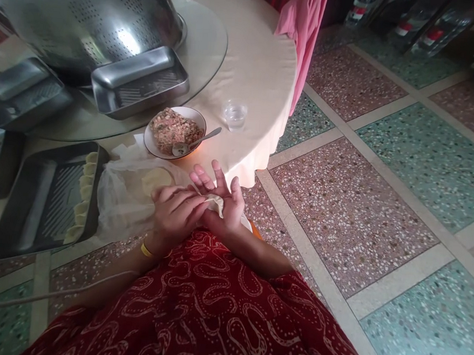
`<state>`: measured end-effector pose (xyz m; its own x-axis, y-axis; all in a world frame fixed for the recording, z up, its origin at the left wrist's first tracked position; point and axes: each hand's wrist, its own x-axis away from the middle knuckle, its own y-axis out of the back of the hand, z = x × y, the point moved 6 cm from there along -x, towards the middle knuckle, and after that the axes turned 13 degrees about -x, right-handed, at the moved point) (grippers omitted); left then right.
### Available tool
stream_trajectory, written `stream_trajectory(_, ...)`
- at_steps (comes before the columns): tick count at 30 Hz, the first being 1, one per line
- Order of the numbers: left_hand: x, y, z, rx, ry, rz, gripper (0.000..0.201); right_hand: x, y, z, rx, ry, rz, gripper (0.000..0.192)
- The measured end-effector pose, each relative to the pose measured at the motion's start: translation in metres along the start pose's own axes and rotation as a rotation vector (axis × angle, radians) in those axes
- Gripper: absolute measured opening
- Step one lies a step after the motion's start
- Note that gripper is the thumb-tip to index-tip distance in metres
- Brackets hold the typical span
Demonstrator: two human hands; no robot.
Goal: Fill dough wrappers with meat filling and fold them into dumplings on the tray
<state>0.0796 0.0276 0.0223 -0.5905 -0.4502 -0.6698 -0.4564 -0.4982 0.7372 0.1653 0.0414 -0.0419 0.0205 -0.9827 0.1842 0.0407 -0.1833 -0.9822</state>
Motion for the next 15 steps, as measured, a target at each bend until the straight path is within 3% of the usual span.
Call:
stream_trajectory(4, -0.0024, 0.0012, 0.0020, -0.008, 0.014, 0.002, 0.023, -0.0022, -0.0005, 0.0040, 0.007, 0.021, 0.008, 0.051)
stream_trajectory(15, 0.0000, -0.0024, 0.0030, 0.050, 0.049, 0.097, 0.004, -0.0038, -0.0036, 0.0073, -0.008, 0.038, -0.041, 0.053)
